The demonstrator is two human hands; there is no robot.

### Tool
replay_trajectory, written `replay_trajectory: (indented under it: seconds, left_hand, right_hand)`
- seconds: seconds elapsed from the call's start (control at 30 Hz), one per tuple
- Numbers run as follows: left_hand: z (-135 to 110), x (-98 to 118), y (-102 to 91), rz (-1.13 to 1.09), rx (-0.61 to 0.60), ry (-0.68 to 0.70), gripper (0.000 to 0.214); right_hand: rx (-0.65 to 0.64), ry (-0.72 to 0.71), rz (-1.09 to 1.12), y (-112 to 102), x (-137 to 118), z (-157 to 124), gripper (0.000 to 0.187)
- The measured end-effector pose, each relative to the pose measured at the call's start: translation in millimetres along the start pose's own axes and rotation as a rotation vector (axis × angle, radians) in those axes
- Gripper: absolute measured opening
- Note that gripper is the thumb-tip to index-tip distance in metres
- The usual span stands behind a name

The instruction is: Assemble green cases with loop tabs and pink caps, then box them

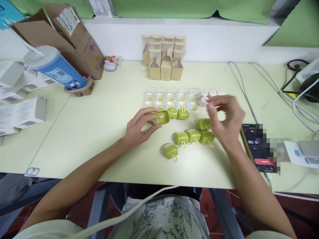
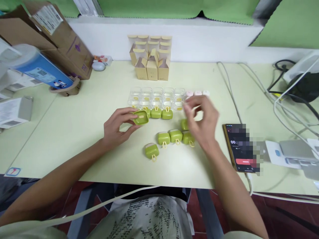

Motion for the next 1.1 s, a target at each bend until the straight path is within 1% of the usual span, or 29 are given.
replay_trajectory:
  seconds: [0.03,0.07,0.1,0.13,0.2,0.23,0.3,0.37,0.4,0.43,0.47,0.53,0.6,0.67,0.73,0.83,0.97,1.1]
  left_hand:
    - [0.1,6.8,0.5,0.006,-0.011,0.041,0.034]
    - [-0.8,13.7,1.0,0.01,-0.018,0.086,0.033]
    - [-2.5,19.9,1.7,0.012,-0.023,0.129,0.033]
    - [-5.1,24.9,2.9,0.01,-0.034,0.164,0.034]
    - [-11.7,30.6,7.4,-0.002,-0.084,0.205,0.039]
    - [-15.0,31.6,10.0,-0.008,-0.117,0.212,0.042]
    - [-19.3,29.8,13.6,-0.014,-0.17,0.184,0.046]
    - [-18.8,26.8,11.7,0.007,-0.159,0.148,0.048]
    - [-16.9,26.0,9.4,0.032,-0.137,0.144,0.05]
    - [-14.4,25.6,6.8,0.06,-0.111,0.15,0.052]
    - [-11.5,25.0,4.4,0.089,-0.085,0.159,0.054]
    - [-5.6,19.7,0.3,0.146,-0.042,0.145,0.051]
    - [-1.5,7.5,-2.9,0.193,-0.005,0.064,0.039]
    - [-1.0,-8.7,-4.2,0.223,0.015,-0.065,0.027]
    - [-4.1,-25.2,-3.0,0.22,0.013,-0.212,0.018]
    - [-11.5,-42.5,3.8,0.199,-0.038,-0.381,0.016]
    - [-18.6,-51.1,11.3,0.186,-0.095,-0.485,0.02]
    - [-22.0,-53.9,14.9,0.186,-0.118,-0.522,0.022]
  right_hand:
    - [-0.124,-0.022,0.125,18.0,-17.5,-4.2,0.014]
    - [-0.241,-0.023,0.212,35.0,-32.2,-9.8,0.021]
    - [-0.34,-0.033,0.255,49.3,-45.1,-16.1,0.027]
    - [-0.399,-0.037,0.284,59.1,-54.1,-21.5,0.03]
    - [-0.441,-0.009,0.321,68.8,-59.9,-28.1,0.029]
    - [-0.437,0.027,0.352,69.9,-57.6,-29.3,0.027]
    - [-0.43,0.137,0.464,69.2,-47.0,-29.9,0.024]
    - [-0.43,0.253,0.593,66.2,-34.3,-29.6,0.026]
    - [-0.414,0.288,0.62,62.3,-28.4,-28.4,0.027]
    - [-0.38,0.304,0.597,56.0,-22.3,-26.3,0.026]
    - [-0.33,0.297,0.52,47.5,-16.4,-23.5,0.025]
    - [-0.214,0.247,0.267,27.9,-7.0,-18.0,0.019]
    - [-0.16,0.204,0.032,15.7,-0.8,-15.6,0.015]
    - [-0.189,0.195,-0.101,14.3,4.1,-15.9,0.013]
    - [-0.226,0.204,-0.163,15.6,6.5,-16.6,0.013]
    - [-0.221,0.187,-0.203,11.2,2.3,-14.6,0.017]
    - [-0.223,0.133,-0.329,4.3,-4.6,-12.9,0.02]
    - [-0.232,0.13,-0.504,8.9,-6.7,-17.3,0.026]
Point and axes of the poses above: each hand's wrist, its own z-axis towards the middle knuckle, its own y-axis out of the palm, x = y × z, the point moved 8 cm from there along z, towards the middle knuckle, and after that the axes turned 12 degrees about z, right-handed, at the moved point
